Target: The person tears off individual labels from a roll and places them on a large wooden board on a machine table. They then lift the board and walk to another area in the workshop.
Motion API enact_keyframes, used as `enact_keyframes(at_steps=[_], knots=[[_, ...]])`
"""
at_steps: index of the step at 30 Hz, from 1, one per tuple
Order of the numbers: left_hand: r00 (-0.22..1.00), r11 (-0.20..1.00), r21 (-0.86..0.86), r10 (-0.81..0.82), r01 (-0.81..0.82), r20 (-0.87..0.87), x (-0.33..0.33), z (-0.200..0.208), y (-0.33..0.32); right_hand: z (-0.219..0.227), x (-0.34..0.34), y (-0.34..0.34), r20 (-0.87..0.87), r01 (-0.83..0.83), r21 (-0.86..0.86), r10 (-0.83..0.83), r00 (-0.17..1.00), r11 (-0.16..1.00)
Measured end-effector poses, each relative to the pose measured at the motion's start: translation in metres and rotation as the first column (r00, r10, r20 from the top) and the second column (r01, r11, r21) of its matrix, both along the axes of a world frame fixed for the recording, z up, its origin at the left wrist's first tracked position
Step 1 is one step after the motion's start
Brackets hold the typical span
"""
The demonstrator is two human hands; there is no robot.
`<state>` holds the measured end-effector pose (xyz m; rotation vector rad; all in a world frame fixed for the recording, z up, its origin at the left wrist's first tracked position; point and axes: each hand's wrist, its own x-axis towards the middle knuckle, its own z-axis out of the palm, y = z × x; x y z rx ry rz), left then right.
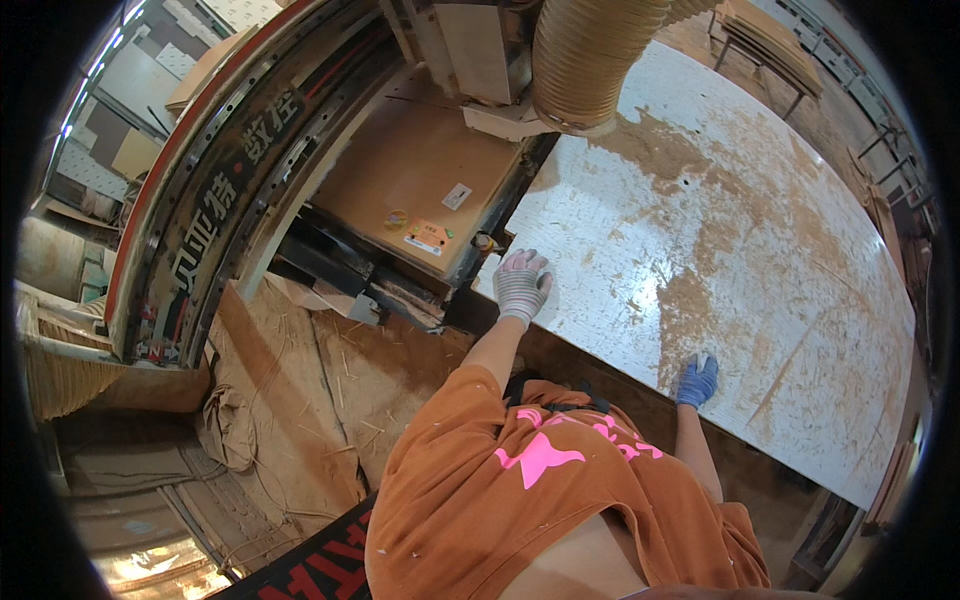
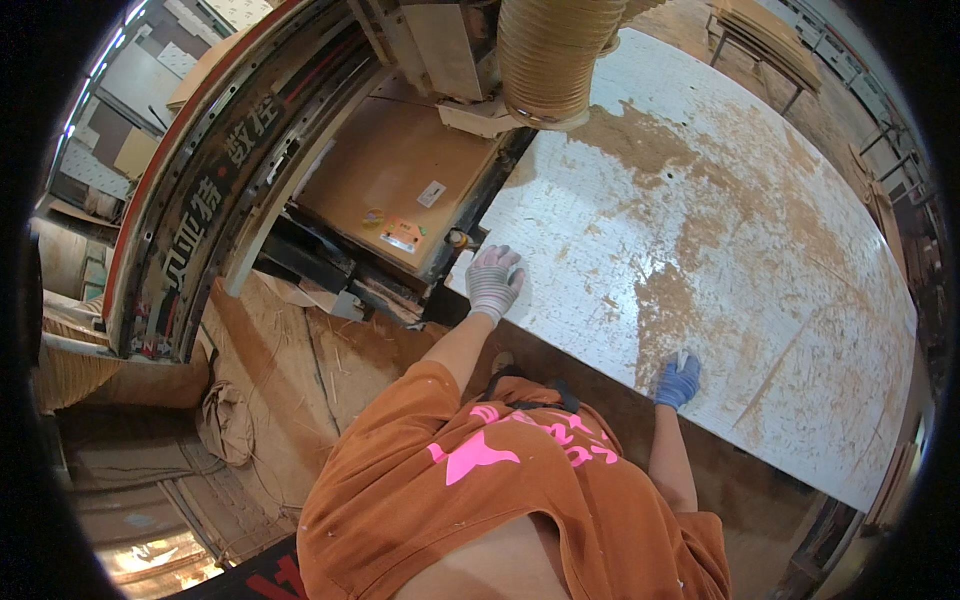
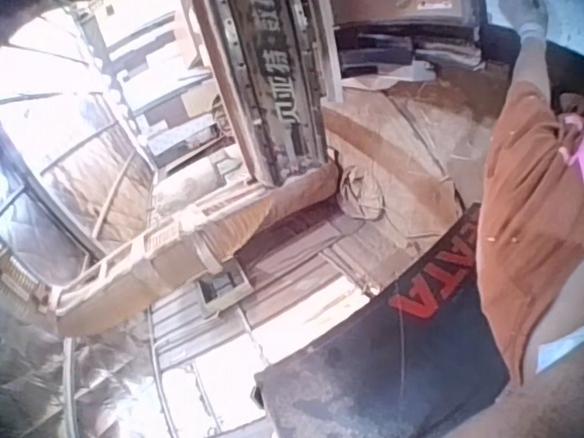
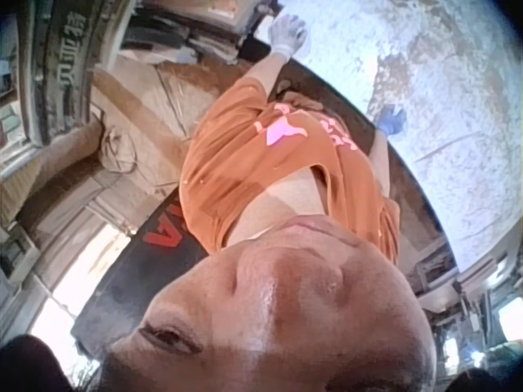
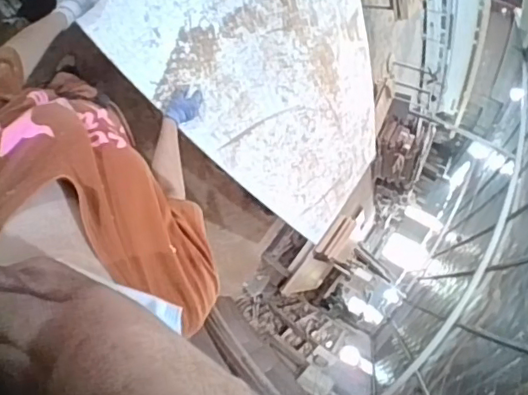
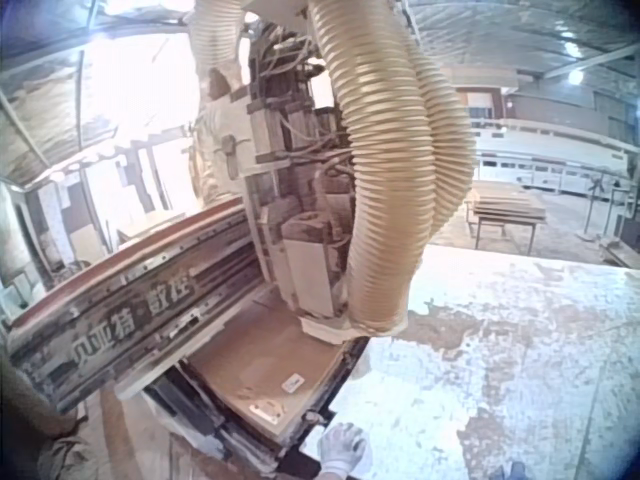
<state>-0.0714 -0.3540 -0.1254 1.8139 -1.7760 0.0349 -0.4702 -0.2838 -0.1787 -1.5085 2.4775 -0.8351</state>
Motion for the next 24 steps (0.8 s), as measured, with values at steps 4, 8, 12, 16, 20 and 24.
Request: enact_keyframes(at_steps=[4, 8, 12, 16, 20, 24], knots=[[1.0, 1.0, 0.022, 0.017, -0.018, 0.008, -0.0006, 0.0019, -0.0001, 0.0, -0.0014, 0.0001, -0.006, -0.02, -0.002, 0.02, 1.0, 1.0], [0.999, 0.999, 0.033, 0.036, -0.036, 0.005, -0.0011, 0.0013, 0.0011, 0.0017, -0.0009, 0.0002, 0.006, -0.013, -0.005, 0.013, 1.0, 1.0], [1.0, 0.999, 0.021, 0.027, -0.027, -0.001, -0.0009, 0.0005, 0.0016, 0.0039, 0.0007, 0.0, 0.033, -0.003, 0.004, 0.002, 0.999, 1.0], [1.0, 0.999, 0.031, 0.024, -0.024, 0.002, 0.0001, 0.0003, 0.0013, 0.0039, 0.0021, -0.0004, 0.039, -0.007, -0.02, 0.008, 0.999, 1.0], [1.0, 0.998, 0.061, 0.023, -0.023, 0.0, -0.0003, 0.0007, 0.0014, 0.0028, 0.0006, -0.0003, 0.022, 0.008, -0.004, -0.008, 1.0, 1.0], [1.0, 0.999, 0.029, 0.025, -0.025, 0.011, -0.0009, 0.0026, 0.0017, 0.001, 0.0014, -0.0005, -0.023, 0.008, -0.07, -0.009, 1.0, 0.998]])
